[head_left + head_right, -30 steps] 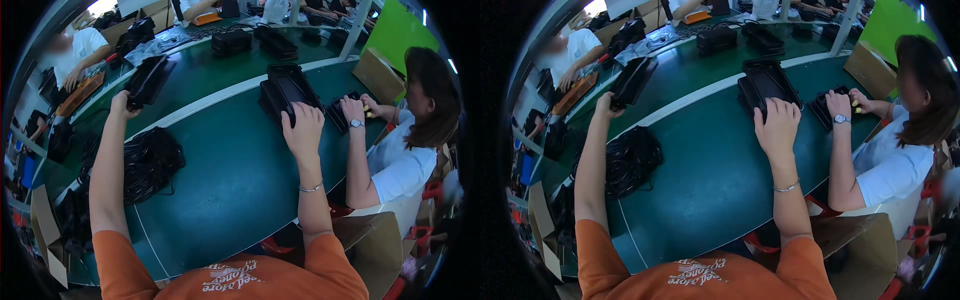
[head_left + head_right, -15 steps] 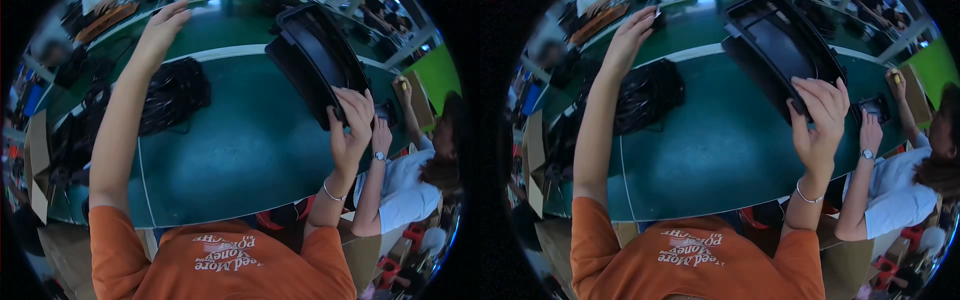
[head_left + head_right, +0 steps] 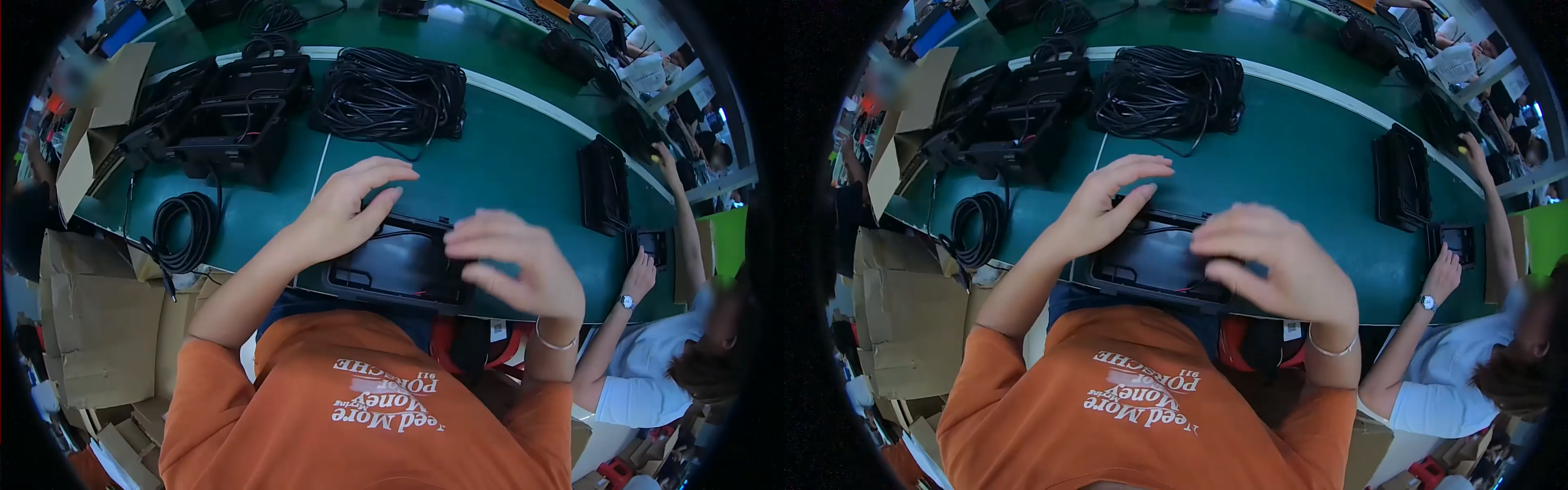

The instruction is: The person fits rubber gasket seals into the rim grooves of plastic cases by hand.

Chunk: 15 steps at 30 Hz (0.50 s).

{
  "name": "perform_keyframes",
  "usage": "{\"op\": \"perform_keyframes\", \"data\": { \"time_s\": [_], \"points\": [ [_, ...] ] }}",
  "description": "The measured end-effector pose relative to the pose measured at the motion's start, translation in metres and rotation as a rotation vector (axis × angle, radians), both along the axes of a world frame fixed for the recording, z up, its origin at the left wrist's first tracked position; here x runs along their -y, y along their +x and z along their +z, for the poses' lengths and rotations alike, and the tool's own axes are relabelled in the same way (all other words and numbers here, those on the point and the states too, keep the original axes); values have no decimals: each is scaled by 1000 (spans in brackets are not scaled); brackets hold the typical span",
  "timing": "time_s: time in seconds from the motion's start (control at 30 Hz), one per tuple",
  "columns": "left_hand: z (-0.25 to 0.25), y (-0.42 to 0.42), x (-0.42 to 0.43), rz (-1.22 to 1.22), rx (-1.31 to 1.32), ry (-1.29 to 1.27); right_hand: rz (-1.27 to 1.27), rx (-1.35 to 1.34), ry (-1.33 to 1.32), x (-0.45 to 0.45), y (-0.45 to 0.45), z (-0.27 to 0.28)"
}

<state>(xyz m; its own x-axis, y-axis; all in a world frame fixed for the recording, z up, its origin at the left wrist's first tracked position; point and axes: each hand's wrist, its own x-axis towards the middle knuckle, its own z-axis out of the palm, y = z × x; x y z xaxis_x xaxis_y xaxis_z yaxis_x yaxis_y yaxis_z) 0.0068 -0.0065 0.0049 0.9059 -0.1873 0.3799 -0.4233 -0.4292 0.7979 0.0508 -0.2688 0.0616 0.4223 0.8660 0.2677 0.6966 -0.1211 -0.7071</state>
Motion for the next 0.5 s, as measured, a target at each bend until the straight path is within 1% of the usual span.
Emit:
{"op": "perform_keyframes", "data": {
  "time_s": [0.07,0.1,0.13,0.17,0.2,0.23,0.3,0.33,0.4,0.43,0.5],
  "points": [
    [0,11,-8,49,75,19,-244,181,49,-30,37,5],
    [5,16,-14,84,35,11,-326,280,30,-47,58,0],
    [5,24,-20,138,63,-8,-406,377,9,-63,78,-9],
    [4,32,-26,195,91,-25,-445,421,-61,-78,96,-16],
    [4,38,-32,239,63,-10,-483,468,-129,-91,112,-24],
    [3,40,-37,242,67,-7,-480,471,-125,-100,124,-33],
    [2,43,-45,332,-10,-39,-521,728,-287,-115,138,-45],
    [1,43,-48,335,-8,-38,-519,730,-284,-118,141,-46],
    [-3,41,-51,353,65,-47,-527,674,-447,-124,142,-48],
    [-2,41,-52,356,63,-51,-523,674,-450,-124,141,-47],
    [2,39,-55,366,38,-48,-521,649,-346,-122,137,-40]
  ]
}}
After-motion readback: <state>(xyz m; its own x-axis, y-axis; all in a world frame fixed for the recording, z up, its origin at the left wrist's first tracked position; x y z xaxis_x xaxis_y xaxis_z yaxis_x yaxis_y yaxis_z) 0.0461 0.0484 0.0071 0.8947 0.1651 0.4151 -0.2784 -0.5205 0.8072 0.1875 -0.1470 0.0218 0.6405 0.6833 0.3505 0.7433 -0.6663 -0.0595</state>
